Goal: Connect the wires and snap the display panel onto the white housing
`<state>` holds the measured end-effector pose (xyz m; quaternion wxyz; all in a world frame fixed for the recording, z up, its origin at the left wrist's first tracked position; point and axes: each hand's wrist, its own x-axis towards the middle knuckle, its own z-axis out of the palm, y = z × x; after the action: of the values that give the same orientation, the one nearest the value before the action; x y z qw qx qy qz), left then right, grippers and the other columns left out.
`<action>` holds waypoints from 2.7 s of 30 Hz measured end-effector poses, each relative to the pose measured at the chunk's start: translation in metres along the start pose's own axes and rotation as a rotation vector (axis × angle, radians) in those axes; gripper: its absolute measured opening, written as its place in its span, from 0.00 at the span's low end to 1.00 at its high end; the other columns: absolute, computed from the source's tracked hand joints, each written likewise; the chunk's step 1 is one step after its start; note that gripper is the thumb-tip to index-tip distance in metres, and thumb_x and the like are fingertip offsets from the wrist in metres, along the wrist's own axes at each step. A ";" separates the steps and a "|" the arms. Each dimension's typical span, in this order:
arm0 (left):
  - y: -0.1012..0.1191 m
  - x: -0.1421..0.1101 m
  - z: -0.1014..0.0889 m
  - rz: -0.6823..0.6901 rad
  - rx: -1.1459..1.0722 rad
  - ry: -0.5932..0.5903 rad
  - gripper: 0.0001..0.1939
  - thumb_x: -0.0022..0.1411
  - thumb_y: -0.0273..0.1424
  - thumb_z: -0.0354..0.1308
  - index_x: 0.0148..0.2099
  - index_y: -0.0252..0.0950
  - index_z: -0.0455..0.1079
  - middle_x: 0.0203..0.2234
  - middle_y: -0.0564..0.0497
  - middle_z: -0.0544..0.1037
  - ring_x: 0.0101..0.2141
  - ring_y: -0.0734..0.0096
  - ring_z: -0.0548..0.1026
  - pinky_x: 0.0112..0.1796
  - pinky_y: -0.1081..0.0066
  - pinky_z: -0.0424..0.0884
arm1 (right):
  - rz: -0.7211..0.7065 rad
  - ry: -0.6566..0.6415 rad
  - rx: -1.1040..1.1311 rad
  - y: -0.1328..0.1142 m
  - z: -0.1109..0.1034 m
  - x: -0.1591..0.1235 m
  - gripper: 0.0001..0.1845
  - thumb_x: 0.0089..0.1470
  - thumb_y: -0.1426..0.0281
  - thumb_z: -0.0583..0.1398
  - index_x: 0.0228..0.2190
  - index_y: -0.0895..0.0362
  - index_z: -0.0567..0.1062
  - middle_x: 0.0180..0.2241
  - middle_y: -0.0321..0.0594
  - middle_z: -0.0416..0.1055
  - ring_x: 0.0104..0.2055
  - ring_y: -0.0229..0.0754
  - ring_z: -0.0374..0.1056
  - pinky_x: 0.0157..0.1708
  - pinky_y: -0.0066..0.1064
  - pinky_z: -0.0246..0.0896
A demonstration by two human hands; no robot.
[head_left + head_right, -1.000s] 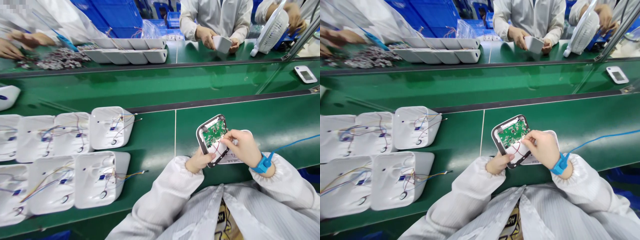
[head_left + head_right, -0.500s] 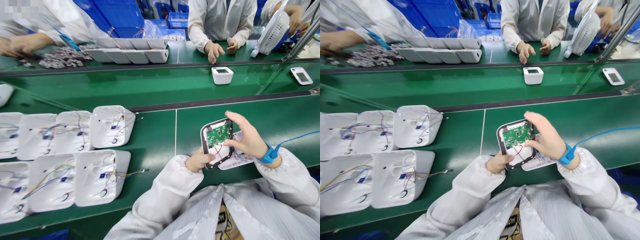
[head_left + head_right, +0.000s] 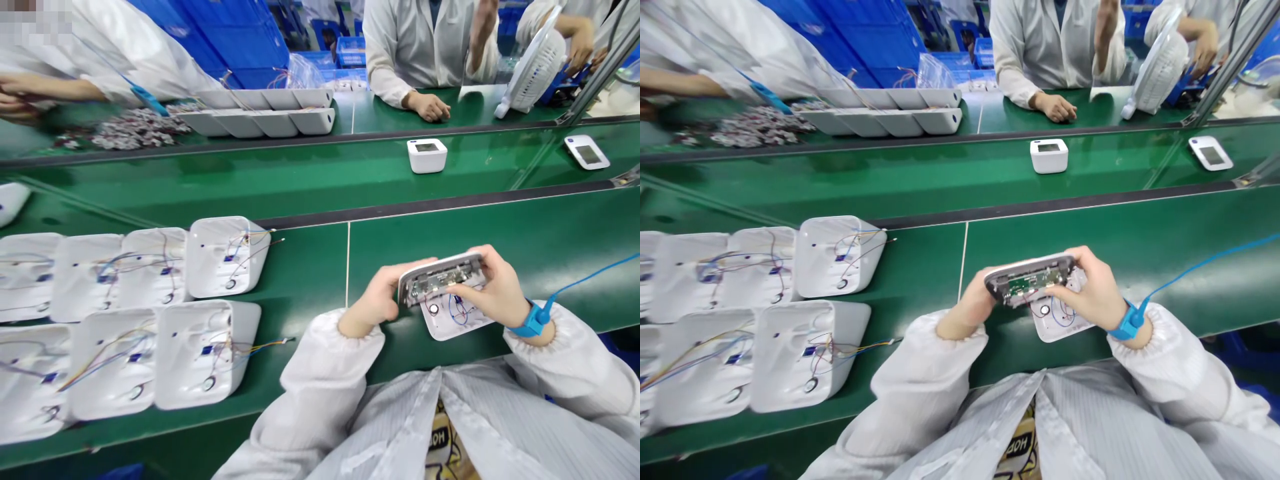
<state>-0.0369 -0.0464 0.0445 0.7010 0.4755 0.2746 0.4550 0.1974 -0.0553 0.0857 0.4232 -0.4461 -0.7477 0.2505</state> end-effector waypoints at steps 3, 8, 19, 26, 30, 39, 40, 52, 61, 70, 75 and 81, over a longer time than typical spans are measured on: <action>0.025 0.000 0.001 0.151 0.365 0.109 0.47 0.56 0.69 0.44 0.54 0.35 0.77 0.53 0.39 0.76 0.58 0.46 0.70 0.62 0.52 0.60 | -0.275 0.030 -0.089 -0.004 0.001 -0.005 0.03 0.60 0.71 0.59 0.32 0.53 0.71 0.30 0.37 0.73 0.33 0.41 0.70 0.34 0.35 0.66; 0.034 -0.001 0.032 -0.063 0.893 -0.026 0.59 0.40 0.52 0.74 0.69 0.35 0.57 0.60 0.34 0.66 0.58 0.33 0.65 0.57 0.40 0.61 | -0.634 -0.233 -0.552 -0.018 0.007 0.004 0.14 0.63 0.76 0.53 0.28 0.53 0.74 0.29 0.37 0.74 0.32 0.40 0.67 0.31 0.36 0.56; -0.039 0.005 0.026 0.467 0.524 -0.071 0.56 0.48 0.38 0.68 0.72 0.40 0.40 0.67 0.36 0.51 0.66 0.39 0.54 0.65 0.46 0.50 | -0.128 -0.430 -0.736 0.004 -0.020 0.044 0.12 0.57 0.62 0.65 0.37 0.58 0.75 0.34 0.44 0.74 0.36 0.47 0.69 0.32 0.36 0.60; -0.052 0.005 0.027 0.354 0.282 -0.080 0.57 0.52 0.53 0.66 0.72 0.39 0.41 0.68 0.35 0.49 0.67 0.42 0.53 0.65 0.48 0.51 | -0.152 -0.558 -0.901 0.009 0.016 0.028 0.07 0.59 0.77 0.59 0.31 0.60 0.77 0.31 0.48 0.71 0.34 0.46 0.65 0.27 0.35 0.51; -0.052 0.004 0.023 0.310 0.272 -0.103 0.50 0.54 0.54 0.65 0.71 0.39 0.50 0.68 0.36 0.55 0.66 0.42 0.55 0.65 0.49 0.50 | -0.189 -0.474 -0.804 0.016 0.008 0.027 0.12 0.61 0.75 0.59 0.27 0.58 0.78 0.31 0.46 0.72 0.34 0.45 0.62 0.29 0.36 0.52; -0.044 0.007 0.028 0.197 0.277 -0.016 0.41 0.53 0.60 0.62 0.60 0.39 0.69 0.58 0.42 0.70 0.59 0.42 0.66 0.63 0.49 0.56 | -0.181 -0.387 -0.534 0.032 0.005 0.024 0.14 0.64 0.72 0.57 0.30 0.58 0.80 0.31 0.44 0.74 0.35 0.44 0.62 0.33 0.35 0.57; -0.044 0.007 0.028 0.197 0.275 -0.009 0.40 0.53 0.60 0.62 0.60 0.39 0.69 0.58 0.42 0.70 0.59 0.42 0.66 0.63 0.49 0.57 | -0.179 -0.386 -0.518 0.033 0.004 0.024 0.14 0.64 0.72 0.57 0.30 0.58 0.80 0.31 0.44 0.74 0.35 0.44 0.63 0.33 0.35 0.57; -0.042 0.009 0.022 0.173 0.311 -0.066 0.42 0.53 0.59 0.63 0.63 0.41 0.66 0.59 0.42 0.68 0.58 0.42 0.65 0.62 0.47 0.57 | -0.209 -0.373 -0.455 0.036 0.004 0.024 0.14 0.62 0.73 0.56 0.32 0.57 0.81 0.31 0.43 0.75 0.34 0.44 0.62 0.34 0.35 0.59; -0.043 0.008 0.021 0.138 0.279 -0.062 0.40 0.52 0.58 0.64 0.61 0.40 0.68 0.58 0.42 0.69 0.58 0.41 0.66 0.62 0.48 0.58 | -0.229 -0.413 -0.464 0.032 0.004 0.028 0.14 0.61 0.76 0.55 0.26 0.58 0.77 0.29 0.43 0.73 0.34 0.43 0.61 0.34 0.34 0.57; -0.053 0.014 0.020 0.321 0.396 -0.090 0.38 0.57 0.59 0.58 0.61 0.39 0.67 0.58 0.41 0.68 0.55 0.46 0.69 0.59 0.48 0.63 | -0.209 -0.424 -0.597 0.030 0.010 0.029 0.14 0.62 0.73 0.56 0.26 0.59 0.77 0.27 0.44 0.69 0.33 0.43 0.59 0.32 0.35 0.53; -0.053 0.015 0.019 0.349 0.437 -0.105 0.43 0.58 0.59 0.57 0.67 0.40 0.59 0.62 0.41 0.65 0.59 0.43 0.66 0.61 0.46 0.61 | -0.073 -0.390 -0.359 0.027 -0.001 0.028 0.12 0.64 0.66 0.57 0.37 0.58 0.79 0.37 0.44 0.74 0.40 0.44 0.66 0.41 0.36 0.61; -0.057 0.015 0.016 0.396 0.505 -0.122 0.48 0.59 0.59 0.56 0.73 0.42 0.46 0.66 0.40 0.60 0.62 0.41 0.64 0.62 0.45 0.59 | 0.333 -0.641 -0.080 0.003 -0.019 0.035 0.20 0.65 0.56 0.54 0.40 0.59 0.77 0.34 0.43 0.74 0.35 0.41 0.69 0.37 0.33 0.63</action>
<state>0.0044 -0.0473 -0.0001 0.4741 0.7048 0.2386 0.4707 0.2063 -0.0233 0.1074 0.1030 -0.4769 -0.7688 0.4134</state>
